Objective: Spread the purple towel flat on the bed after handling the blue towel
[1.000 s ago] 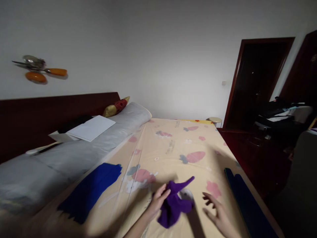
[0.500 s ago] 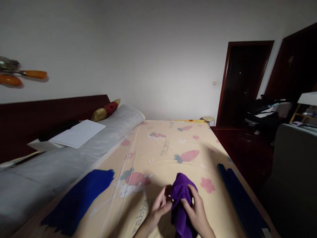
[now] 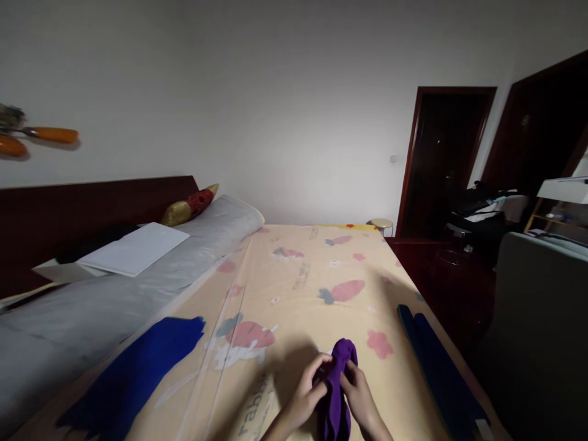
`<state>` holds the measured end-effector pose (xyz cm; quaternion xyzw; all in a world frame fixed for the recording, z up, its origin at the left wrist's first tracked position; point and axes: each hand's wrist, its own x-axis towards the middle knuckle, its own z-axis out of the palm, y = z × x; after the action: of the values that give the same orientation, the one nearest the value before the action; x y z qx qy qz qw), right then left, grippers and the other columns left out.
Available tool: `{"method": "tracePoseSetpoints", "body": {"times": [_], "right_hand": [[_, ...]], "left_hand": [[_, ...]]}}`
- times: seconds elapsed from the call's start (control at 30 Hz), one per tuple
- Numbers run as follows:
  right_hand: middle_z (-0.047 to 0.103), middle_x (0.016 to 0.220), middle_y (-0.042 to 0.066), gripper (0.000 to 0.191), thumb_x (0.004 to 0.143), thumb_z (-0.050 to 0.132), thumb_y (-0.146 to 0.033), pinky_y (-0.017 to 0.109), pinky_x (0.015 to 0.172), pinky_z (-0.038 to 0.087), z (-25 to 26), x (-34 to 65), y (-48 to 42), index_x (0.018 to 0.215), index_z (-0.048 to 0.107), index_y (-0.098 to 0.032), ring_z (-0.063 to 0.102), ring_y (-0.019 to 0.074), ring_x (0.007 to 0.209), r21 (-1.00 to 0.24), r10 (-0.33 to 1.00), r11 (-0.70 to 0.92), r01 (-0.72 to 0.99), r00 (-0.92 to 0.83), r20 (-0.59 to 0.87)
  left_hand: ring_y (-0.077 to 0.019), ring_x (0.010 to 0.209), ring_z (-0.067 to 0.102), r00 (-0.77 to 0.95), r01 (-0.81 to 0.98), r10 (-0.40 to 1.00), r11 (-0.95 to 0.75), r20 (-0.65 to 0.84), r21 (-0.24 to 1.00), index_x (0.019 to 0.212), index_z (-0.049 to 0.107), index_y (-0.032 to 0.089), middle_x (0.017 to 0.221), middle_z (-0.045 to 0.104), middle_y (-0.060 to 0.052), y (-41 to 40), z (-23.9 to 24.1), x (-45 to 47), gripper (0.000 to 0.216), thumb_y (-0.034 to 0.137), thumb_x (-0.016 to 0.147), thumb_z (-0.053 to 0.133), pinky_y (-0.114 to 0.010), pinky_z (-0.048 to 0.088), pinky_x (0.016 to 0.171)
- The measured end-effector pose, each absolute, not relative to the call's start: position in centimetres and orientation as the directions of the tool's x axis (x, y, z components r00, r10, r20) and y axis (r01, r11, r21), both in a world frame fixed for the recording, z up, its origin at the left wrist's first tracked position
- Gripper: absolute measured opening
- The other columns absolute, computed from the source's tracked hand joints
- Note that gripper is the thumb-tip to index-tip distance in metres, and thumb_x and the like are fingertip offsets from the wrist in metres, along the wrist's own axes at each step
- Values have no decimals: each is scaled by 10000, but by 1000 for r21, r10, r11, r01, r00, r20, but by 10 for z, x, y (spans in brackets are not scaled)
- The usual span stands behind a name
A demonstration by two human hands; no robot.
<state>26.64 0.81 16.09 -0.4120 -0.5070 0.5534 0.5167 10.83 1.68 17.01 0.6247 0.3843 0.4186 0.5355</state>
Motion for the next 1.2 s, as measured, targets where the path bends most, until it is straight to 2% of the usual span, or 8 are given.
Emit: {"method": "tracePoseSetpoints", "body": {"times": [0.13,0.3,0.37,0.57,0.67,0.8,1.0,1.2], "right_hand": [[723,957,91,457,712,652,-542,443,911,473,144,265,12,948,692,-153,651,293,923,-990,998,31,-140,-48,38],[724,857,91,451,670,637,-567,443,839,502,126,254,18,841,694,-154,655,295,852,-998,999,45,-38,-3,45],[719,812,82,445,662,632,-580,443,820,509,121,250,18,799,686,-160,653,290,826,-999,999,41,-3,16,41],[717,928,100,428,651,621,-556,456,884,493,105,249,23,857,676,-185,641,313,946,-999,997,24,20,74,26],[693,1069,107,458,641,644,-488,433,931,473,95,249,24,1000,636,-204,617,300,1047,-1000,994,29,-9,110,28],[707,986,86,448,698,615,-540,431,894,489,92,250,22,996,601,-206,655,270,925,-997,997,27,-76,68,22],[667,1158,117,510,768,559,-610,436,1070,345,128,256,1,1032,685,-193,541,291,1182,-995,998,50,89,-49,46],[707,1037,101,516,718,619,-598,395,889,480,139,252,-14,1039,702,-203,613,283,947,-969,992,123,214,-56,114]], "left_hand": [[-256,1170,495,447,118,888,-181,111,976,1225,506,251,1256,554,-66,9,171,110,631,311,635,722,-376,349,1030],[-182,880,556,308,261,933,-272,187,926,800,586,208,891,577,-25,2,178,122,63,226,740,584,-305,421,813],[-169,835,546,296,312,933,-295,202,903,752,559,210,846,553,-11,2,179,125,9,213,747,565,-294,418,778],[-196,919,561,332,385,917,-345,221,856,896,568,220,948,562,-24,-3,176,121,282,194,639,680,-305,443,830],[-202,990,566,318,372,915,-360,247,856,980,605,223,1030,586,-63,-6,178,120,195,262,794,562,-322,443,897],[-194,961,591,277,303,920,-357,277,884,1062,628,233,1003,627,-70,-2,175,120,263,345,874,481,-306,462,879],[-172,754,596,99,208,965,-257,241,944,803,648,193,768,641,-31,9,159,118,311,477,838,525,-259,480,714],[-143,672,513,104,164,980,-185,170,969,663,621,175,652,566,0,10,165,112,369,518,792,581,-241,427,640]]}}
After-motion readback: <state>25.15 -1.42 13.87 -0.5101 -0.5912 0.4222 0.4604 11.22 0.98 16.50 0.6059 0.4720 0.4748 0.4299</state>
